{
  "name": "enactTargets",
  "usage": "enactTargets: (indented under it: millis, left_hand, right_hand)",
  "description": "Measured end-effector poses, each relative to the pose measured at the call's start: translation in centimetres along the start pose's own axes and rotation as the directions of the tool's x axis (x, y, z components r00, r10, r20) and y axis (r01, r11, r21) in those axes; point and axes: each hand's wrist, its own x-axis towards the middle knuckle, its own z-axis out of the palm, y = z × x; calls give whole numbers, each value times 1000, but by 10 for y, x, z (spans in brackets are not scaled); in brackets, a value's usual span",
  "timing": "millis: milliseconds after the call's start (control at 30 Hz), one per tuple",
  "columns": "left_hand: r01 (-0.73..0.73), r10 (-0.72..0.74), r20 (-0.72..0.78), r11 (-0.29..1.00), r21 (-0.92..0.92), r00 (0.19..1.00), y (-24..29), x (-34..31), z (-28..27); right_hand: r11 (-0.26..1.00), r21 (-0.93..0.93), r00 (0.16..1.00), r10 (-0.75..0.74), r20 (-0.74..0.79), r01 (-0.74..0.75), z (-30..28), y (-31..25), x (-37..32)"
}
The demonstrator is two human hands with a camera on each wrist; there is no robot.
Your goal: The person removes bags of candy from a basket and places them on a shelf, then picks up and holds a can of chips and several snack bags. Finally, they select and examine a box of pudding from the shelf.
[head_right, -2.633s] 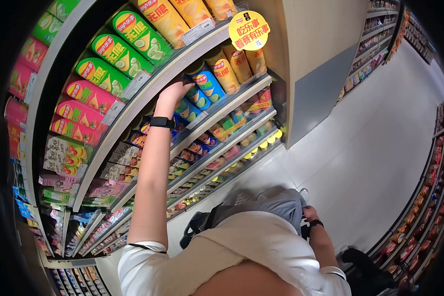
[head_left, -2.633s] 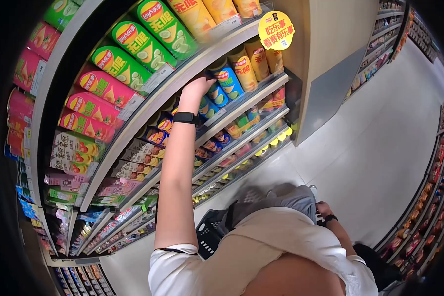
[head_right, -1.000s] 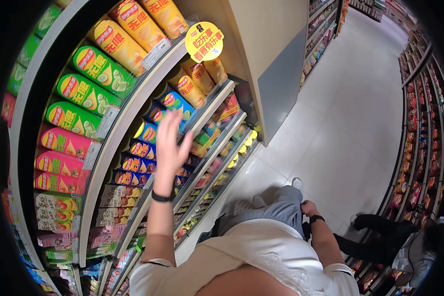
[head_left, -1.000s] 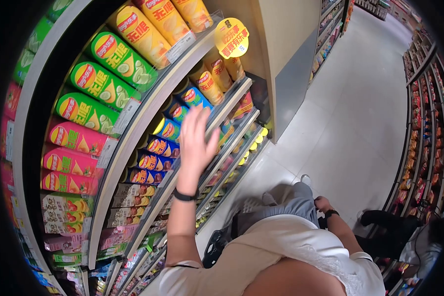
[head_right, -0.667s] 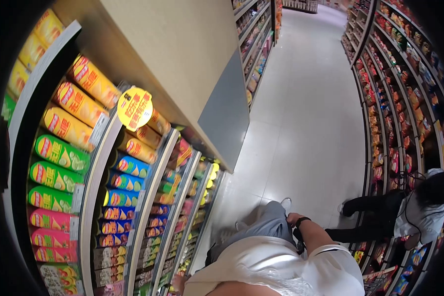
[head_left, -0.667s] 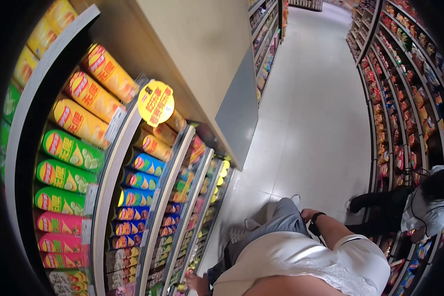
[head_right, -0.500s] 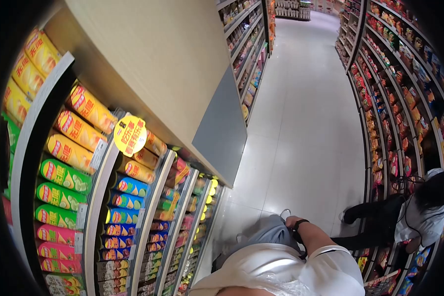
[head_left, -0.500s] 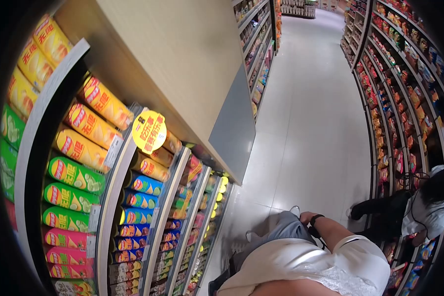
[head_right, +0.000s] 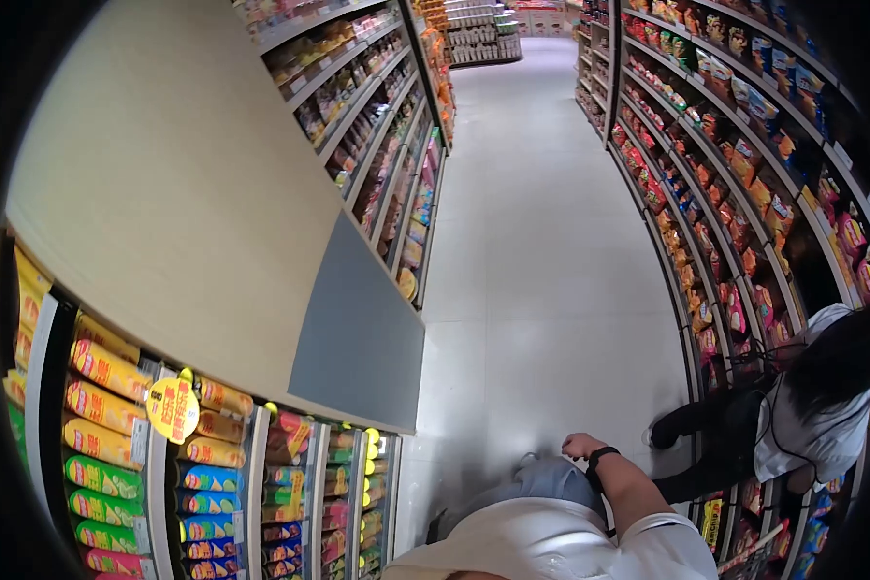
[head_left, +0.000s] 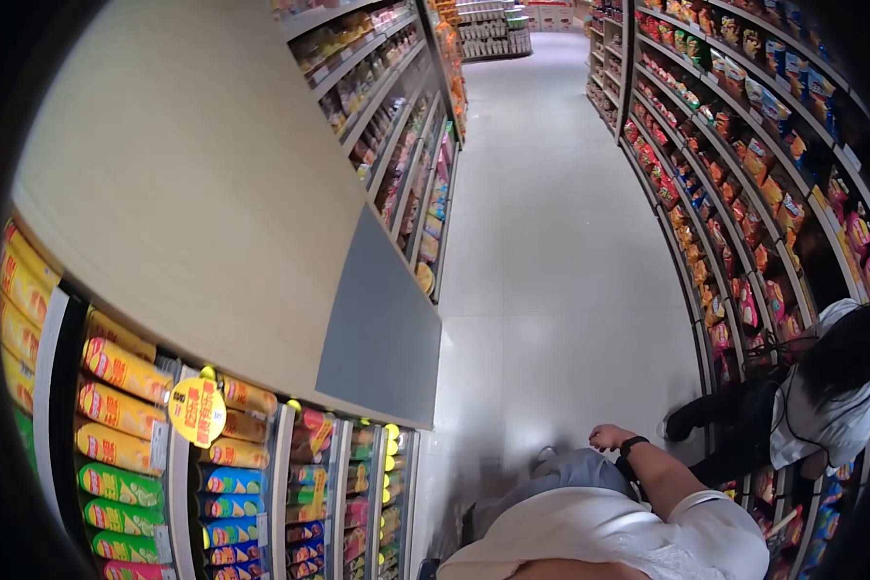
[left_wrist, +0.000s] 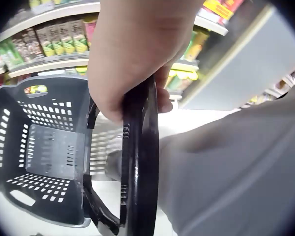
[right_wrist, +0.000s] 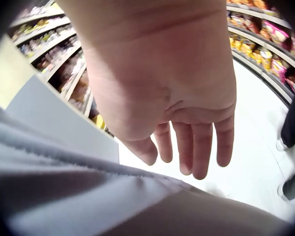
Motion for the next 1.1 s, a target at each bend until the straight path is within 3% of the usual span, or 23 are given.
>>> enactTargets:
  millis: [167,333,433,467,500,567,633,700,767,800,867,900,967,1033,1100]
  left_hand:
    - [-159,177,146,980,-122,973,107,74,1]
    - [-204,281,282,940,-273,917,176,113,32]
    - [-216,337,335,911,-351,880,217,152,29]
    - [-211,333,329,911,-355,884,236,164,27]
    - [-26,201,343,891,-453,917,252,182,21]
    - [317,-46,417,726,-610,908,264,216,-7]
    - [585,-241,537,433,-686,808,281,265,-41]
    - [745,-351,682,74,-662,641,304,300,-73]
    - [793,-363,832,-300,-530,419,347,336,-110]
    - [828,-271,869,-285,-483,414,353,356,-122]
    - [699,-271,837,-461,-547,476,390,388,-145]
    - [692,-252,838,-475,-544,485,410,411,-152]
    - [570,-263,803,-589,-573,535,445,450,-167]
    - [585,-263,811,-582,-565,522,481,492,-187]
    - [578,-283,810,-583,-571,514,512,525,-205]
  right_hand:
    - [987,61,985,155,-78,-151,-57,101,13]
    - [926,270,960,279,-23,-263,-98,133,10]
    - [892,376,963,270,3,-251,-127,128,31]
    - [881,415,968,251,-6,-226,-137,127,43]
    - [870,449,972,235,-15,-204,-150,121,53]
    - [848,506,979,199,-33,-156,-180,109,73]
    - [837,535,985,168,-45,-119,-218,93,91]
    - [839,531,981,180,-67,-117,-266,76,101]
    - [850,509,979,191,-65,-132,-317,67,104]
    - [852,505,976,204,-78,-138,-343,68,107]
    - [881,433,972,232,-43,-191,-403,71,125]
    - [886,419,968,244,-56,-199,-436,64,127]
    - [872,461,949,268,-164,-167,-493,63,145]
    - [832,548,921,275,-276,-84,-535,69,171]
    - [753,657,923,278,-267,-37,-567,58,190]
